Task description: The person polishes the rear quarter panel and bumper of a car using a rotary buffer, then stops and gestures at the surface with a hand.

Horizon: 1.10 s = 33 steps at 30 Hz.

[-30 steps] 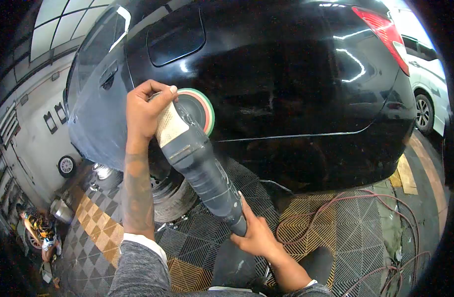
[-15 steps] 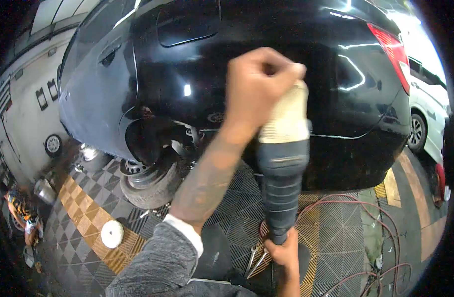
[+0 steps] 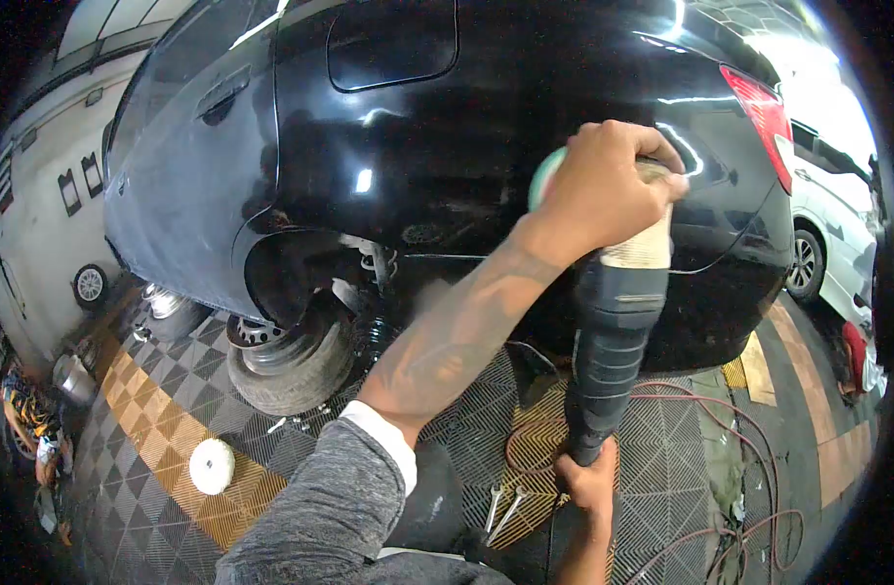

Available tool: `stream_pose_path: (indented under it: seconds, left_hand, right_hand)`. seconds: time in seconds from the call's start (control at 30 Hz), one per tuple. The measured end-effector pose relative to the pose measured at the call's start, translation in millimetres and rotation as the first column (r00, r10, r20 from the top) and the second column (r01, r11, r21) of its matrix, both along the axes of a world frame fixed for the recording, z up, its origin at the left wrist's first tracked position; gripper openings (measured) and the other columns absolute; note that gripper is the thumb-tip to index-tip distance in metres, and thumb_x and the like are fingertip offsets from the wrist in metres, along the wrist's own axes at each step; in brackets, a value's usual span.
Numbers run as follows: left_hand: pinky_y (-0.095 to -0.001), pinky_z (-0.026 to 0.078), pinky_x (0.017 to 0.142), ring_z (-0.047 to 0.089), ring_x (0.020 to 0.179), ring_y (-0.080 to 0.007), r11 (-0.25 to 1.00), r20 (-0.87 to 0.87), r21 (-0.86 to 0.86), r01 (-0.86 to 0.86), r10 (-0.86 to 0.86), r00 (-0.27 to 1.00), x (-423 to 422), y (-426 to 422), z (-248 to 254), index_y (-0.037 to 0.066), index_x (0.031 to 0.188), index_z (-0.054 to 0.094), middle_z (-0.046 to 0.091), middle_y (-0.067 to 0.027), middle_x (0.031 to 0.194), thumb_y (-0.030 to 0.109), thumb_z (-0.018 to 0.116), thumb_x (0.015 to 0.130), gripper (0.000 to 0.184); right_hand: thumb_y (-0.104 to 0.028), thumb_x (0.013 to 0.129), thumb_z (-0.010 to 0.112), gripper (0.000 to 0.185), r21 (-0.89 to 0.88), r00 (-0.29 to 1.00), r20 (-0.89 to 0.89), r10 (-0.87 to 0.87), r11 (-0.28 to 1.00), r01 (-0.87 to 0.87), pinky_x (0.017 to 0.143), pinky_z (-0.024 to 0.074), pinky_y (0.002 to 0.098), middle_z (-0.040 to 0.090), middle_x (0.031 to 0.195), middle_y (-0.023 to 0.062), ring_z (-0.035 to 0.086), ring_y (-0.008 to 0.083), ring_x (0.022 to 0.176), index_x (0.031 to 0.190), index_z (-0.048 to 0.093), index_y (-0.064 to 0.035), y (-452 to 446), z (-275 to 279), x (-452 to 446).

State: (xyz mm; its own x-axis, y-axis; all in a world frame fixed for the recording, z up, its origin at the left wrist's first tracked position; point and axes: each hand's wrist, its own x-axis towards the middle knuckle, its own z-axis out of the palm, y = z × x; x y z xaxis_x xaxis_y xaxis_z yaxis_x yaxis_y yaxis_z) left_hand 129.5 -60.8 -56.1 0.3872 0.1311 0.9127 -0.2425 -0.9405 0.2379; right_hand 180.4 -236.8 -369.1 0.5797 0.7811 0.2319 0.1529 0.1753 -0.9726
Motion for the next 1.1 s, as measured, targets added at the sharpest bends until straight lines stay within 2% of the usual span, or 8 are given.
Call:
stream_pose_path:
  seconds: [0.1,0.23,0.4,0.6,0.8,0.9,0.97,1.1]
  left_hand:
    - [-0.0424,0.057,0.078,0.071,0.082,-0.0347,0.927,0.155,0.214,-0.309,0.280,0.947,-26.6,9.4,-0.8,0.006,0.082,0.078,0.072,-0.0164,0.084,0.029,0.077,0.078,0.023]
    - [-0.0432,0.056,0.074,0.071,0.078,-0.0354,0.761,0.014,0.270,-0.590,0.610,0.793,-78.1,26.2,3.9,0.006,0.081,0.076,0.071,-0.0173,0.081,0.042,0.079,0.079,0.036]
    - [-0.0360,0.055,0.068,0.072,0.071,-0.0233,0.731,-0.065,0.232,-0.642,0.670,0.740,-139.7,52.9,9.3,0.002,0.089,0.075,0.073,-0.0144,0.078,0.037,0.080,0.081,0.036]
    - [-0.0309,0.048,0.065,0.062,0.068,-0.0122,0.707,-0.133,0.167,-0.687,0.707,0.695,-194.4,70.4,8.7,-0.001,0.086,0.070,0.068,-0.0074,0.073,0.029,0.073,0.089,0.030]
    - [-0.0286,0.045,0.064,0.056,0.068,-0.0098,0.690,-0.167,0.075,-0.720,0.721,0.673,-206.2,69.9,6.4,-0.001,0.086,0.066,0.063,-0.0040,0.071,0.028,0.070,0.092,0.031]
    - [-0.0311,0.048,0.067,0.062,0.071,-0.0137,0.731,-0.234,0.115,-0.672,0.678,0.697,-200.7,65.7,13.6,-0.002,0.087,0.067,0.067,-0.0090,0.075,0.026,0.073,0.088,0.028]
    - [-0.0281,0.044,0.069,0.053,0.076,-0.0086,0.725,-0.283,0.341,-0.598,0.686,0.670,-192.8,60.5,20.1,0.001,0.089,0.061,0.059,-0.0017,0.079,0.024,0.066,0.092,0.024]
    - [-0.0304,0.047,0.067,0.058,0.072,-0.0113,0.753,-0.320,0.362,-0.549,0.654,0.686,-163.2,49.1,29.0,-0.001,0.089,0.065,0.063,-0.0067,0.074,0.023,0.070,0.089,0.025]
  right_hand:
    - [-0.006,0.068,0.074,0.034,-0.040,0.978,0.192,0.077,0.997,-0.071,0.071,0.0502,0.0323,0.067,0.083,0.0050,0.060,0.0156,0.074,0.099,0.062,-0.0016,13.7,3.7,-7.2]
    - [-0.006,0.067,0.076,0.051,-0.028,0.958,0.234,0.165,0.986,-0.163,0.086,0.0541,0.0359,0.075,0.098,0.0124,0.070,0.0232,0.089,0.116,0.065,-0.0011,40.1,11.7,-29.5]
    - [-0.011,0.070,0.077,0.074,-0.023,0.905,0.346,0.248,0.966,-0.256,0.090,0.0560,0.0400,0.074,0.107,0.0210,0.074,0.0371,0.096,0.139,0.052,-0.0034,69.2,33.7,-52.3]
    - [-0.014,0.073,0.074,0.107,-0.019,0.779,0.403,0.481,0.855,-0.518,0.076,0.0573,0.0491,0.071,0.088,0.0284,0.070,0.0467,0.078,0.162,0.014,-0.0077,95.2,37.1,-69.9]
    - [-0.015,0.073,0.073,0.108,0.003,0.752,0.437,0.493,0.836,-0.549,0.075,0.0571,0.0505,0.070,0.086,0.0289,0.069,0.0487,0.077,0.162,0.012,-0.0079,102.1,32.4,-71.5]
    - [-0.016,0.074,0.074,0.108,-0.059,0.740,0.401,0.539,0.822,-0.567,0.073,0.0573,0.0499,0.069,0.082,0.0291,0.069,0.0486,0.075,0.162,0.012,-0.0080,95.4,34.1,-61.6]
    - [-0.016,0.073,0.074,0.109,-0.019,0.747,0.411,0.523,0.824,-0.567,0.072,0.0573,0.0500,0.069,0.079,0.0286,0.068,0.0482,0.073,0.163,0.012,-0.0082,92.2,33.3,-53.1]
    - [-0.017,0.073,0.075,0.111,-0.016,0.770,0.402,0.495,0.845,-0.535,0.069,0.0575,0.0503,0.068,0.074,0.0268,0.068,0.0473,0.070,0.163,0.011,-0.0087,82.3,29.8,-35.9]
